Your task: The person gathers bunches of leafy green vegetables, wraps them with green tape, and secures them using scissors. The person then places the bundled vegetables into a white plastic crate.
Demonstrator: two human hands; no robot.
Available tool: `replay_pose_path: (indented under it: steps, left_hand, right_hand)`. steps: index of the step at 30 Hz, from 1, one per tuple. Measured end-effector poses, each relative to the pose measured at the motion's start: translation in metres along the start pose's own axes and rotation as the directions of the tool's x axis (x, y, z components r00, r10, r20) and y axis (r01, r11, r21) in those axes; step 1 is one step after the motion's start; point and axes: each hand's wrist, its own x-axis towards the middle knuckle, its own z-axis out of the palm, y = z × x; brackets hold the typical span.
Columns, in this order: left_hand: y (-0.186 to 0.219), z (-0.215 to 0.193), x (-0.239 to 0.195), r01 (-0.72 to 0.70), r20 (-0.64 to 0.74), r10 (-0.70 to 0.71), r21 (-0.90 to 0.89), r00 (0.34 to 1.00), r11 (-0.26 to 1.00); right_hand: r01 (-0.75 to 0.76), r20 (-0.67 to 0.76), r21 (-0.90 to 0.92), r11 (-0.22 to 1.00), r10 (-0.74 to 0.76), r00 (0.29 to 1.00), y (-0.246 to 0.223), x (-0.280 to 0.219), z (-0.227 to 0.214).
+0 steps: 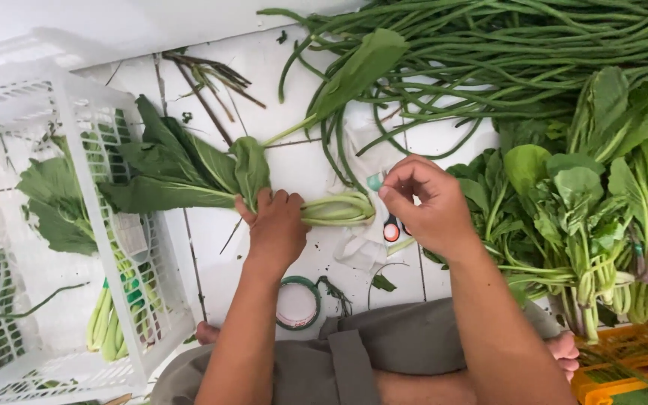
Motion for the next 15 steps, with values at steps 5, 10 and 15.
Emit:
replay_pose_path:
  steps: [5, 10, 15]
  left_hand:
    - [-0.004, 0.005, -0.001, -0.141, -0.263, 0.119, -0.064, 0.957, 0.988]
    - [-0.021, -0.014, -0.02, -0.395, -0.708, 0.237, -0.064, 0.665, 0.916]
    - [-0.028, -0.034, -0.08, -0.706, -0.684, -0.173, -0.69, 0.708, -0.16]
  right_hand:
    - [0.082, -0.201, 0.088, 0.993, -0.063, 0.978, 0.001, -0.001, -0.008]
    - [0.117, -0.318, 0.116, 0.986, -0.074, 0.945, 0.005, -0.003, -0.019]
    - [-0.009, -0.336, 0.309, 0.951, 0.118, 0.934, -0.014, -0.009, -0.011]
